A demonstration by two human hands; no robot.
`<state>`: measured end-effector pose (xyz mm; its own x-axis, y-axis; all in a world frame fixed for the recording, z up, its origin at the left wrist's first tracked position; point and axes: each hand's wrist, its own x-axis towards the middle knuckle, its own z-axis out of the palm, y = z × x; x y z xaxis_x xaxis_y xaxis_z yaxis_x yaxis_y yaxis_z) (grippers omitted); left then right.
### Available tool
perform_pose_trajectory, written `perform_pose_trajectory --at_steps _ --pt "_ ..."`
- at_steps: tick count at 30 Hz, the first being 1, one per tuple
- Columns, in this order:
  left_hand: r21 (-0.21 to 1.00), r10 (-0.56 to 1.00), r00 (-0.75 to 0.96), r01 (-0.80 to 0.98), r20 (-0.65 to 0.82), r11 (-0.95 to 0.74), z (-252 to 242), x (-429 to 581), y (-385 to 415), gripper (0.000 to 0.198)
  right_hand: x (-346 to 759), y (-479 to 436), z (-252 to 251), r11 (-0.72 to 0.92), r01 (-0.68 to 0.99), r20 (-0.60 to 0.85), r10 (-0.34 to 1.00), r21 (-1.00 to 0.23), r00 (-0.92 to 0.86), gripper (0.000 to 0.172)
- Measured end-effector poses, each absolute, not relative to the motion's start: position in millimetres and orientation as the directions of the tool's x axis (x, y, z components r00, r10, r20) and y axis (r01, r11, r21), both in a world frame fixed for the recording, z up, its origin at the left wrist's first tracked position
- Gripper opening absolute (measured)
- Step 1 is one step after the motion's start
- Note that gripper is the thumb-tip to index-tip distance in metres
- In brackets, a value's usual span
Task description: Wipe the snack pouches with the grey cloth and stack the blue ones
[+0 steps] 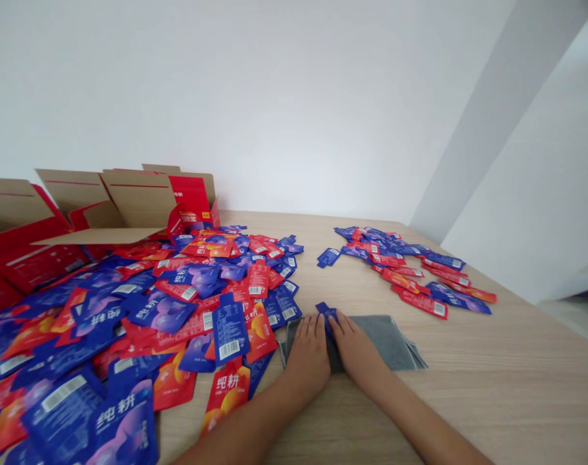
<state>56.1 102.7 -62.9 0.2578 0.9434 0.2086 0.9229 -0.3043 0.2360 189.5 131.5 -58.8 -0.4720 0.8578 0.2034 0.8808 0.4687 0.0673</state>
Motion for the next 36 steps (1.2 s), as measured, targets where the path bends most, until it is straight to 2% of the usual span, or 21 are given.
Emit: perform_pose_trajectory --at_steps 5,11,17,20,23,25,30,33,36 --pt "0.250 0.952 0.256 0.923 0.166 -0.292 -59 56 101 0.058 187 110 -46 0.416 0.902 0.132 0.893 0.117 -0.429 0.048" --pt "0.259 0.952 0.258 0.920 0.167 -0.295 -54 56 101 0.059 205 130 -42 0.471 0.880 0.204 0.858 0.052 -0.471 0.043" --pt "0.272 0.953 0.246 0.918 0.177 -0.288 -60 56 102 0.057 230 139 -27 0.365 0.918 0.293 0.905 -0.156 -0.309 0.044" --pt "0.290 0.957 0.235 0.916 0.170 -0.277 -60 57 101 0.063 227 128 -10 0.442 0.835 0.391 0.868 -0.329 -0.306 0.036" --pt "0.328 0.963 0.236 0.907 0.128 -0.266 -55 57 101 0.066 219 118 -2 0.516 0.736 0.385 0.847 -0.438 -0.365 0.035" --pt "0.365 0.970 0.219 0.899 0.103 -0.242 -52 57 102 0.065 214 114 -6 0.557 0.719 0.319 0.829 -0.415 -0.459 0.033" --pt "0.483 0.985 0.143 0.858 0.097 -0.173 -56 56 105 0.067 207 119 -41 0.674 0.708 0.130 0.737 -0.213 -0.663 0.048" --pt "0.492 0.981 0.137 0.850 0.137 -0.188 -60 57 108 0.065 203 130 -54 0.661 0.730 0.118 0.750 -0.172 -0.651 0.047" --pt "0.492 0.970 0.121 0.845 0.210 -0.212 -60 58 109 0.058 200 143 -59 0.596 0.774 0.174 0.803 -0.215 -0.570 0.047"
